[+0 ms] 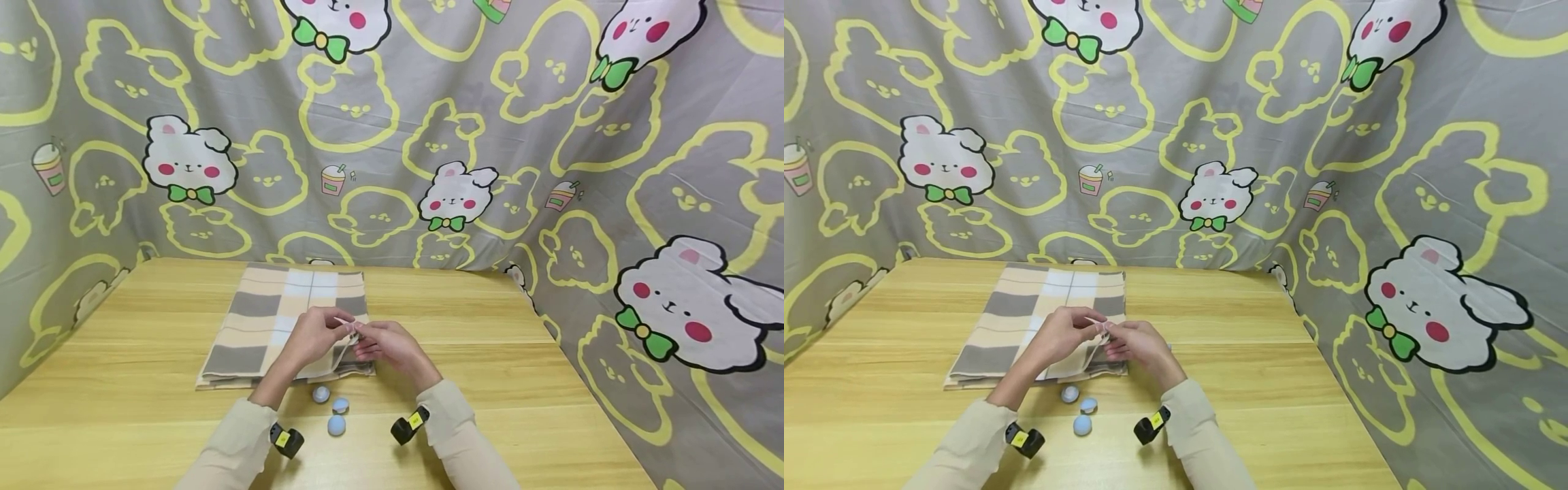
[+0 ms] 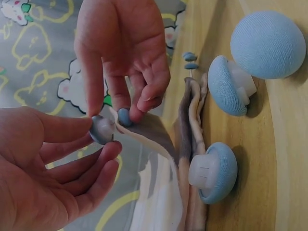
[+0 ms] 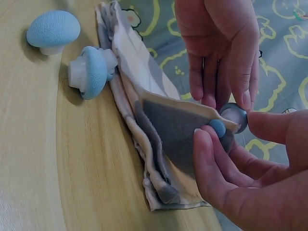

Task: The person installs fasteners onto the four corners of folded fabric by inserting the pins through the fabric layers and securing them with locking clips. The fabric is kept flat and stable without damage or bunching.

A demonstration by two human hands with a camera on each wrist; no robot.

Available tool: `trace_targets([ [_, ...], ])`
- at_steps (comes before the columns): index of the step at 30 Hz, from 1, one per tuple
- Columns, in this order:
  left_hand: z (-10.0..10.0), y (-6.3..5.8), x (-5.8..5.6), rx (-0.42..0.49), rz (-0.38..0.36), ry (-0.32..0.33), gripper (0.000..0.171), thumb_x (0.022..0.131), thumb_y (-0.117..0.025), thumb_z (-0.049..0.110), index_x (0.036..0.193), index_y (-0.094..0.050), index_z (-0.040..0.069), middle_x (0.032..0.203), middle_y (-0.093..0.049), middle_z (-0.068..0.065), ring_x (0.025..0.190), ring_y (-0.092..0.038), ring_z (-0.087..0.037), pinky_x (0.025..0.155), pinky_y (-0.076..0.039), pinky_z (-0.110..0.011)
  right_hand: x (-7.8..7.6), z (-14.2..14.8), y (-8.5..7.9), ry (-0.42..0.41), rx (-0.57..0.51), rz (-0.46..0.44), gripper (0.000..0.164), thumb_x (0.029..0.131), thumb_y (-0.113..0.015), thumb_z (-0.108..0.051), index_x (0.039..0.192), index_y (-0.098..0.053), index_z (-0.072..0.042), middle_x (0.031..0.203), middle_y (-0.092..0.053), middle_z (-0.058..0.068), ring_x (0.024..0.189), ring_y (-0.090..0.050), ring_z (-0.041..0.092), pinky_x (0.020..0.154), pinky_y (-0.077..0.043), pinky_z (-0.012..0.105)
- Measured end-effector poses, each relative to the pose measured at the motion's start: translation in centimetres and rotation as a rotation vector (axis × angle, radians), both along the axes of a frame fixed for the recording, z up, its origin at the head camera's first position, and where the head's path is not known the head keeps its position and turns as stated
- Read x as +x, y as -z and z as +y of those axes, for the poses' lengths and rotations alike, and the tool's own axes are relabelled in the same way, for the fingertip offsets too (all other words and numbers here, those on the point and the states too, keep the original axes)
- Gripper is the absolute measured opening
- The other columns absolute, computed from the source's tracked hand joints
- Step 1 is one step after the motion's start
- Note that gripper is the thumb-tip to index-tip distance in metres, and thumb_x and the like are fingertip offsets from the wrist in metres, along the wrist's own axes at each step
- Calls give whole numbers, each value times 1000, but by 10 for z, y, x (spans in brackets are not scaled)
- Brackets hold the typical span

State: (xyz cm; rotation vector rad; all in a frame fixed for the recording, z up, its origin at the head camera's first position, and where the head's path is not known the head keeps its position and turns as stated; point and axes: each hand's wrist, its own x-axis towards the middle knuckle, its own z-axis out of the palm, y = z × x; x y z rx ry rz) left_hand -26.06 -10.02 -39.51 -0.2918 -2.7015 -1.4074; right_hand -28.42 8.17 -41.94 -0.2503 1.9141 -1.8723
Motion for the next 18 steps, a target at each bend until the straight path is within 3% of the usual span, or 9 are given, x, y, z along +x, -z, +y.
trace_targets([
  [7, 2, 2, 1, -53, -7, 18, 29, 84, -81, 9, 112, -74, 6, 92, -76, -9, 84, -72, -21, 72, -57, -36, -1, 0, 2, 2, -2, -8, 33, 104, -57, -22, 112, -64, 9, 81, -68, 4, 73, -68, 11, 77, -60, 27],
  [11, 5, 4, 2, -105, 35, 35, 42, 75, -85, 2, 115, -71, 2, 89, -76, -12, 80, -71, -21, 69, -56, -35, -1, 0, 2, 2, -15, -8, 34, 105, -55, -19, 114, -62, 13, 78, -68, 3, 71, -68, 10, 75, -60, 26],
  [18, 11, 7, 3, -153, 98, -36, 39, 70, -85, 0, 106, -70, 4, 84, -75, -11, 74, -66, -17, 67, -52, -36, 1, -1, 0, 3, -18, -3, 32, 105, -52, -16, 114, -61, 14, 77, -68, 2, 70, -68, 9, 76, -60, 27],
])
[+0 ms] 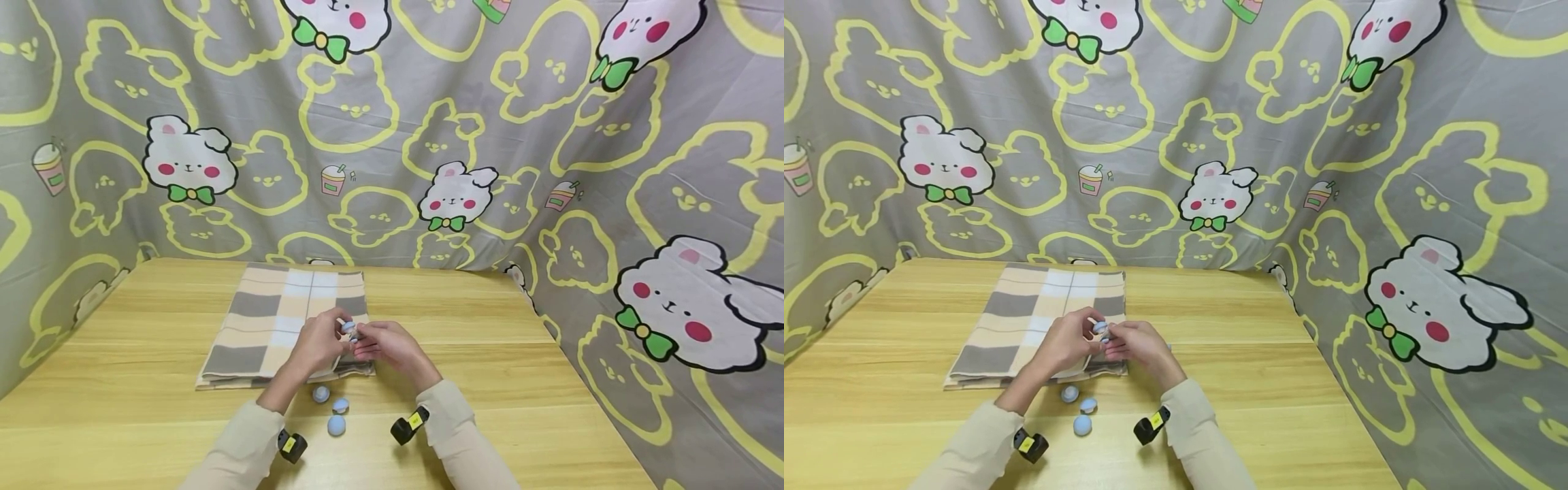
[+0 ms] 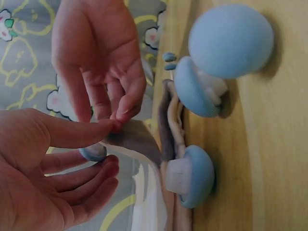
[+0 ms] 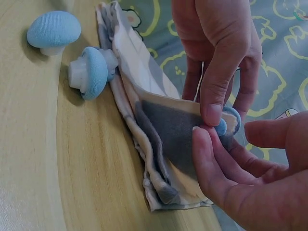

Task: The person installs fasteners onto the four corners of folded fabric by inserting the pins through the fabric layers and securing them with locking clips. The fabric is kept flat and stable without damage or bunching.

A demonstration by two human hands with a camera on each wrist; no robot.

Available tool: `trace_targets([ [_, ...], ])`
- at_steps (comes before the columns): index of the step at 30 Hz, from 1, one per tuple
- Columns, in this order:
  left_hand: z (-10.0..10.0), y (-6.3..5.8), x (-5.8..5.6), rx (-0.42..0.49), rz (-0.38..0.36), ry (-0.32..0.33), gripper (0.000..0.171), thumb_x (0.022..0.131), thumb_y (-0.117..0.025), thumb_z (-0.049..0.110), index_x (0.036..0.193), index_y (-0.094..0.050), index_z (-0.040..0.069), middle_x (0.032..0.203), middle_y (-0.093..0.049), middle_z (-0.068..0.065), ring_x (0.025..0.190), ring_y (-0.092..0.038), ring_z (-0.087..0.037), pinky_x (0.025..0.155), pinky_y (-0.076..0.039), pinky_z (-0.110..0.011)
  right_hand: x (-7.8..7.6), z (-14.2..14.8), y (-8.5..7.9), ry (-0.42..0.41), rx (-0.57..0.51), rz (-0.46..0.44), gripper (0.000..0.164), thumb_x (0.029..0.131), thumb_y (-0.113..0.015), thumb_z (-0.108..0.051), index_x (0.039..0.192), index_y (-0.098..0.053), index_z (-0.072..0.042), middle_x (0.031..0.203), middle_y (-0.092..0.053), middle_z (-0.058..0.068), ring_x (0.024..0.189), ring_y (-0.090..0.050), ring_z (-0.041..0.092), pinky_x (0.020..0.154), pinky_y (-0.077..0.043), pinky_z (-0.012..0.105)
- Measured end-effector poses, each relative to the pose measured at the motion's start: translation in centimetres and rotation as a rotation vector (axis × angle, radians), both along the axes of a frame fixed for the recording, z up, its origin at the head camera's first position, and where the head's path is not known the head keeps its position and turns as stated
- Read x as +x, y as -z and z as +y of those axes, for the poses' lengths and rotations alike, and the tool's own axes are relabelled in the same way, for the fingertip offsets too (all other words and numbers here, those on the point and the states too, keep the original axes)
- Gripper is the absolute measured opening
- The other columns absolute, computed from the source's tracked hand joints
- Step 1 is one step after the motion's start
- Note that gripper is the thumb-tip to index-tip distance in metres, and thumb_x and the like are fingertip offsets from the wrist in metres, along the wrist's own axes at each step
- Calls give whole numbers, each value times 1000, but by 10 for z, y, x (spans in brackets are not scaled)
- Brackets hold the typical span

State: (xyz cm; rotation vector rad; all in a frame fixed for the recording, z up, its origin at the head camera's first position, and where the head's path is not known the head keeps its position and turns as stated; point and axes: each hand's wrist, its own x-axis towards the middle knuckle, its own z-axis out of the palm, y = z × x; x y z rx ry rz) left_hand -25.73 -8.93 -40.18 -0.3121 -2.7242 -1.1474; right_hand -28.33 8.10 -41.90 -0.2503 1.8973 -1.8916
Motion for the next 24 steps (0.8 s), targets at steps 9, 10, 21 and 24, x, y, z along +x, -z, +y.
trace_targets([
  [9, 2, 3, 0, -29, 21, -18, 34, 72, -86, 4, 102, -68, 4, 87, -74, -11, 74, -65, -16, 65, -52, -32, 1, 0, 0, 17, -4, -1, 27, 104, -52, -13, 109, -62, 11, 77, -69, 3, 70, -68, 10, 76, -60, 27],
  [10, 2, 3, 0, -28, 19, -18, 34, 73, -86, 5, 101, -68, 4, 86, -73, -10, 73, -65, -16, 65, -52, -32, 1, 0, 0, 17, -3, -2, 27, 104, -52, -13, 110, -62, 11, 78, -69, 3, 70, -68, 10, 76, -60, 27],
  [21, -19, -11, -3, 19, -9, -116, 35, 81, -83, 21, 107, -69, 1, 89, -73, -10, 77, -67, -20, 65, -50, -34, -2, 6, -8, 151, -6, 27, 40, 106, -48, -16, 134, -53, 12, 109, -69, 28, 78, -69, 14, 78, -60, 28],
  [24, -31, -13, -5, 22, 10, -140, 36, 82, -82, 21, 109, -70, 0, 92, -74, -12, 79, -68, -22, 67, -51, -34, -2, 7, -10, 161, -2, 26, 40, 106, -49, -15, 133, -53, 14, 101, -70, 22, 76, -68, 13, 76, -59, 26],
])
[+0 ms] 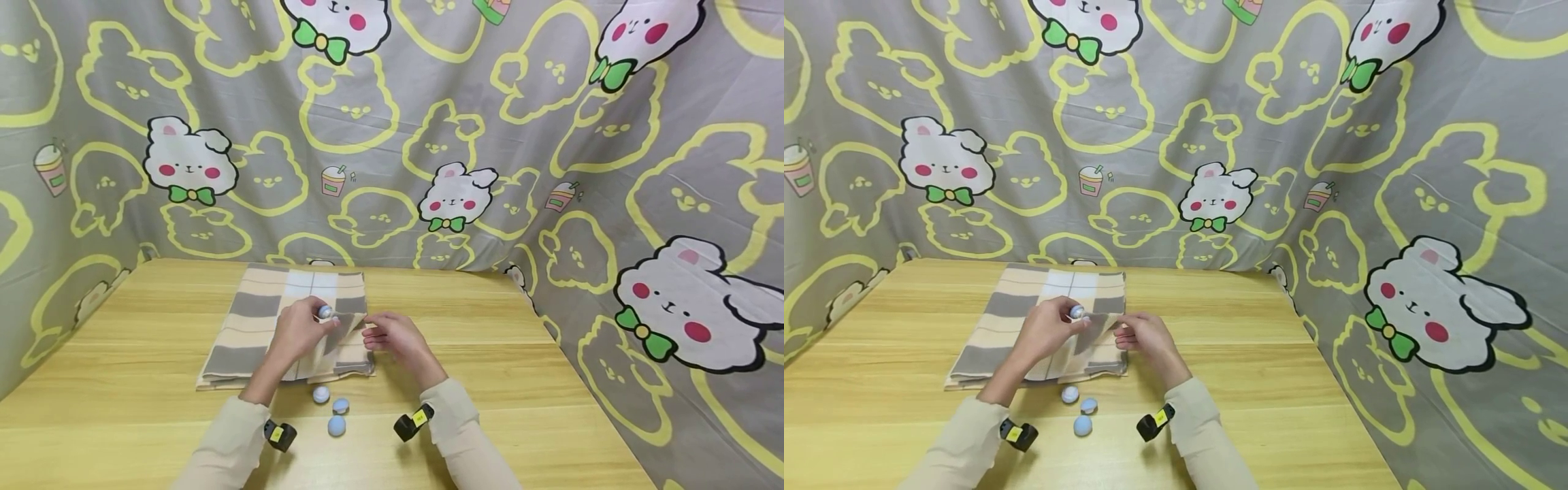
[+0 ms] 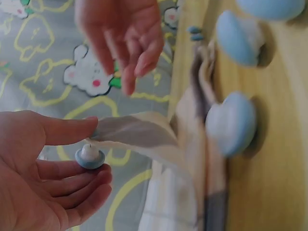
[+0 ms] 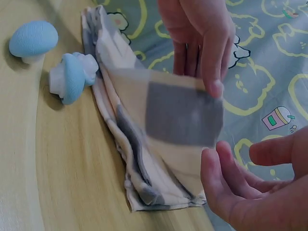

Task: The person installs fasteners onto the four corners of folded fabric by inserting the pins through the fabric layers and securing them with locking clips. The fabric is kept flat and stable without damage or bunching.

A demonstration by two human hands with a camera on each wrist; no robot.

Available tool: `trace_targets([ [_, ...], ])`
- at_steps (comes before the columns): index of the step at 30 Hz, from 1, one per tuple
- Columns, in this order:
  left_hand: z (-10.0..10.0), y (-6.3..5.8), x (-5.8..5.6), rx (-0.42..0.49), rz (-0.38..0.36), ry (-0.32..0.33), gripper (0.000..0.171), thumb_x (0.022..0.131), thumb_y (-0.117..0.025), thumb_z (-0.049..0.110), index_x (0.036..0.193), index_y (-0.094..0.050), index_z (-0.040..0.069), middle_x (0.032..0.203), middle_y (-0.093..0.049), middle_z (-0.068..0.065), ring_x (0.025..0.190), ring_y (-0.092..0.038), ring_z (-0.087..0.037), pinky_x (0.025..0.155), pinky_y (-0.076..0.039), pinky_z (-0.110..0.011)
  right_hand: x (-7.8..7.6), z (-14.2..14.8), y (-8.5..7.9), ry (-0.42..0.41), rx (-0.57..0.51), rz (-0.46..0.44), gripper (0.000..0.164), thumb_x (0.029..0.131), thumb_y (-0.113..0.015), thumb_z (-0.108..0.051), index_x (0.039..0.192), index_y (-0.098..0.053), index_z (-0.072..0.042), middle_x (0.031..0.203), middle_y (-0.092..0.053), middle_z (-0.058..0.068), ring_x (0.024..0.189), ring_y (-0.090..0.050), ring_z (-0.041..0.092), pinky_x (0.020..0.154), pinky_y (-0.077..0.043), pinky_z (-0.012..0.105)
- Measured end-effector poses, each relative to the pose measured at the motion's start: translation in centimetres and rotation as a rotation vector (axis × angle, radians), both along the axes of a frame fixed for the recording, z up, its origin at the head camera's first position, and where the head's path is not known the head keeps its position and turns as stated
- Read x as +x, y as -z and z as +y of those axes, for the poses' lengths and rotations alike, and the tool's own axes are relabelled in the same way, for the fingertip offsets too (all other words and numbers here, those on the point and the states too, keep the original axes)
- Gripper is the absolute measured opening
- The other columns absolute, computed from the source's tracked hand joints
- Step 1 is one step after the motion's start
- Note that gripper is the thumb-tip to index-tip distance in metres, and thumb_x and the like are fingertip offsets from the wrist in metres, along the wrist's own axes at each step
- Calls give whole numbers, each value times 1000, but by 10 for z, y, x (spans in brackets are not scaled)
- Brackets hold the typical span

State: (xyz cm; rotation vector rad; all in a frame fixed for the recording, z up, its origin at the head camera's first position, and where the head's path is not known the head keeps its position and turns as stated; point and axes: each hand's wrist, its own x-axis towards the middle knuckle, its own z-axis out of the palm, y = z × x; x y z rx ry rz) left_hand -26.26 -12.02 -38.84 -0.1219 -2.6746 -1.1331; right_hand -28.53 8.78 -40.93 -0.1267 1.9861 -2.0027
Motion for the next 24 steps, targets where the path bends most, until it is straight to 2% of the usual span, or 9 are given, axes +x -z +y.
trace_targets([
  [4, -17, -3, -5, 21, 3, -28, 41, 85, -79, 21, 116, -69, -4, 100, -75, -19, 83, -70, -27, 69, -53, -36, -1, 1, 0, -14, -1, -6, 39, 105, -48, -13, 132, -52, 16, 89, -66, 9, 74, -67, 12, 74, -59, 25],
  [9, -44, -1, -10, 6, -29, -77, 45, 88, -77, 23, 120, -65, -7, 105, -73, -26, 88, -70, -34, 70, -54, -39, -2, 2, 0, -7, 5, -3, 38, 105, -49, -12, 131, -53, 16, 87, -65, 7, 74, -66, 12, 73, -59, 25],
  [13, -69, 4, -12, -15, -53, -132, 46, 89, -75, 26, 119, -65, -8, 105, -72, -28, 87, -68, -36, 70, -51, -40, -2, 3, -1, -28, 55, 24, 37, 104, -50, -11, 130, -54, 16, 88, -66, 9, 74, -65, 13, 75, -59, 27],
  [17, -92, 10, -12, -22, -88, -182, 51, 92, -72, 30, 121, -63, -11, 110, -69, -31, 92, -66, -41, 73, -51, -44, 2, 2, -3, -90, 170, 93, 36, 100, -57, -9, 129, -58, 13, 100, -68, 17, 83, -68, 21, 83, -60, 37],
  [20, -103, 14, -12, -42, -127, -188, 54, 93, -69, 33, 120, -63, -13, 111, -68, -33, 92, -65, -42, 73, -50, -45, 6, 1, -3, -139, 291, 166, 38, 91, -67, -5, 126, -62, 10, 106, -68, 22, 88, -69, 29, 85, -59, 43],
  [24, -111, 21, -13, -86, -179, -173, 54, 92, -70, 34, 114, -66, -15, 109, -68, -34, 86, -64, -39, 68, -50, -42, 8, -2, 0, -192, 480, 228, 44, 78, -77, -1, 121, -67, 2, 106, -68, 20, 89, -64, 24, 78, -56, 35],
])
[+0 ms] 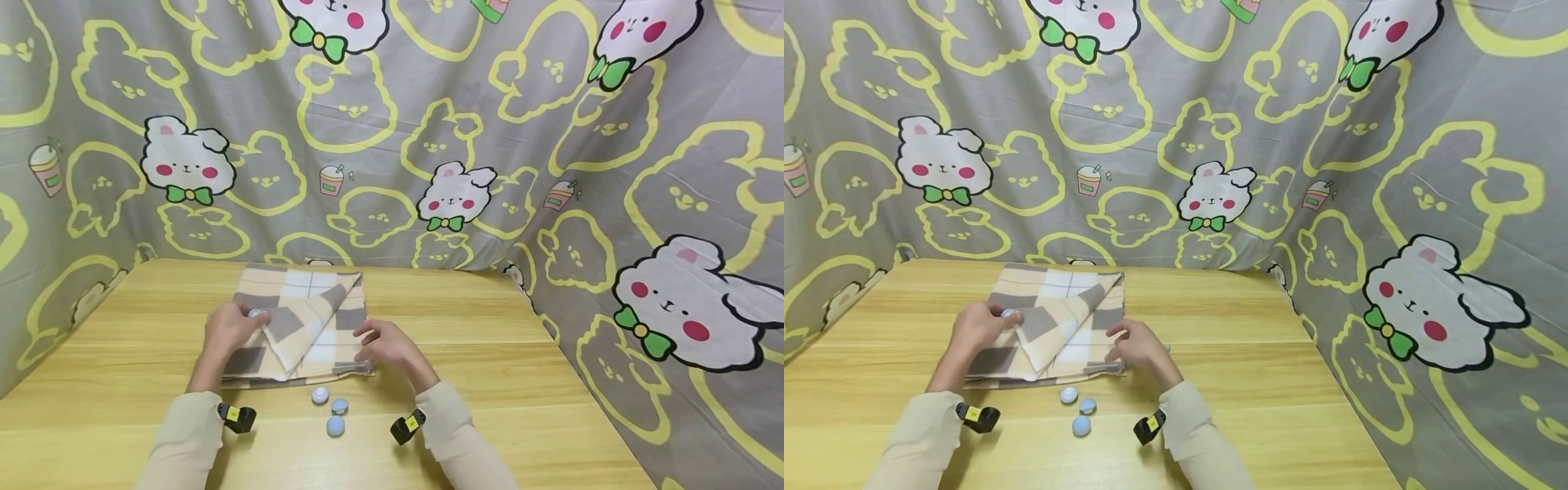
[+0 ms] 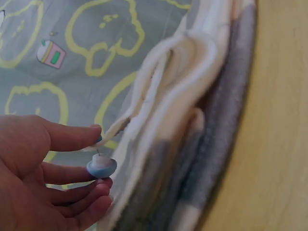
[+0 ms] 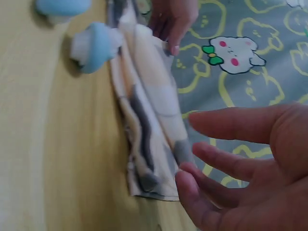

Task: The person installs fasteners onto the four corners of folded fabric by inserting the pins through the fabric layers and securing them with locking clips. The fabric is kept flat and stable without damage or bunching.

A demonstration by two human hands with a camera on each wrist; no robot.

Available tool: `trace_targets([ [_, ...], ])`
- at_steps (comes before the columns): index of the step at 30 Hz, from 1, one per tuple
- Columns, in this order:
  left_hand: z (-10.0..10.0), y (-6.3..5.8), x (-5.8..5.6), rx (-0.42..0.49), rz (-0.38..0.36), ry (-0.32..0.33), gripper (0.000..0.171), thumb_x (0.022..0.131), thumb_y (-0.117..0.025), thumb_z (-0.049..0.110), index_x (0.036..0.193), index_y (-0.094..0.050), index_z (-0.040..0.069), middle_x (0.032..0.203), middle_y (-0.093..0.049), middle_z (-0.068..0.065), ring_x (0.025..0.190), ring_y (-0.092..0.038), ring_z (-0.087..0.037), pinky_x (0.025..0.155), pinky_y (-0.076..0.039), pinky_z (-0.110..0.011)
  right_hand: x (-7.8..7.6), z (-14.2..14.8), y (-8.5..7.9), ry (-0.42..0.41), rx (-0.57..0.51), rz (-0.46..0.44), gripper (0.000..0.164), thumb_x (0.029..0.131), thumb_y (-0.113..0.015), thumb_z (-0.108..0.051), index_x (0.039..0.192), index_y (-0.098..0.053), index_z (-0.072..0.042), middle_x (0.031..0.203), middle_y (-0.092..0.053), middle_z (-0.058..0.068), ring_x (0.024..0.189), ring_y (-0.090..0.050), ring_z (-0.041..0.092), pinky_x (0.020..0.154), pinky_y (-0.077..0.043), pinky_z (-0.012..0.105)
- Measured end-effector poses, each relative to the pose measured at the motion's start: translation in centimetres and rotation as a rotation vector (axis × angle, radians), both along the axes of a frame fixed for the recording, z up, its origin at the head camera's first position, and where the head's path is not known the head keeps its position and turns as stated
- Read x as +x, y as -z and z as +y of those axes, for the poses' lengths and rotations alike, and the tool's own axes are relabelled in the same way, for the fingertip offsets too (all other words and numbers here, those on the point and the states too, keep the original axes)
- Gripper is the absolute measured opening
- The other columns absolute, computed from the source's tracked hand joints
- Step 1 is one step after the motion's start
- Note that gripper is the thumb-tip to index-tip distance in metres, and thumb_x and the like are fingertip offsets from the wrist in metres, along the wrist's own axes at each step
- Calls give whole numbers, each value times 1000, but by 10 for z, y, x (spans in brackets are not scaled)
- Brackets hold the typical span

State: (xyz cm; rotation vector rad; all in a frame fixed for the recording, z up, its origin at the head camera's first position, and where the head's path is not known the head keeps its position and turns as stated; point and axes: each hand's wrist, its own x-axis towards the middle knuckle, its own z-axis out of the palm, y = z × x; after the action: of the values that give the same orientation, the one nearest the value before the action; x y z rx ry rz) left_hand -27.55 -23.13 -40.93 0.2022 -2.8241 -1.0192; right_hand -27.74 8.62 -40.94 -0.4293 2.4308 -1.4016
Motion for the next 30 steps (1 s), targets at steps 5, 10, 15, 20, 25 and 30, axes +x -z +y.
trace_targets([
  [5, -2, 7, -2, -41, -33, 35, 50, 90, -71, 32, 109, -68, -14, 107, -69, -34, 86, -64, -39, 68, -49, -42, 3, -5, 5, -39, 169, 47, 37, 71, -78, 5, 106, -71, -5, 101, -67, 13, 87, -57, 17, 72, -48, 29],
  [10, -1, 7, -3, -39, -47, 43, 48, 91, -70, 30, 109, -67, -15, 104, -69, -32, 84, -62, -38, 69, -50, -43, 7, -9, 7, -29, 241, 72, 28, 70, -79, 5, 95, -71, -6, 87, -65, 4, 76, -57, 16, 67, -48, 29],
  [15, 3, 5, -4, -36, -65, 47, 56, 91, -68, 26, 125, -58, -17, 122, -62, -38, 105, -62, -51, 89, -52, -56, 9, -10, 8, 0, 275, 92, 23, 71, -80, 3, 90, -70, -6, 81, -64, 1, 71, -57, 16, 65, -47, 29],
  [20, 7, 1, -3, -43, -31, 40, 54, 95, -63, 26, 130, -56, -15, 129, -58, -38, 113, -57, -54, 93, -48, -59, 9, -10, 7, 15, 292, 92, 13, 75, -79, 1, 83, -72, -7, 76, -66, 1, 71, -56, 16, 63, -44, 28],
  [25, 26, -7, -1, -17, 113, 20, 42, 95, -61, 20, 121, -63, -12, 121, -65, -34, 105, -61, -53, 90, -48, -59, 8, -9, 7, 29, 305, 86, 8, 77, -80, -2, 77, -75, -8, 74, -67, -1, 70, -55, 15, 62, -44, 27],
  [30, 59, -13, 2, 30, 188, 68, 27, 94, -62, 16, 109, -71, -5, 109, -72, -28, 93, -68, -43, 82, -52, -53, 7, -8, 7, 28, 301, 93, 8, 78, -79, -3, 74, -75, -9, 72, -68, -3, 69, -54, 14, 61, -43, 27],
])
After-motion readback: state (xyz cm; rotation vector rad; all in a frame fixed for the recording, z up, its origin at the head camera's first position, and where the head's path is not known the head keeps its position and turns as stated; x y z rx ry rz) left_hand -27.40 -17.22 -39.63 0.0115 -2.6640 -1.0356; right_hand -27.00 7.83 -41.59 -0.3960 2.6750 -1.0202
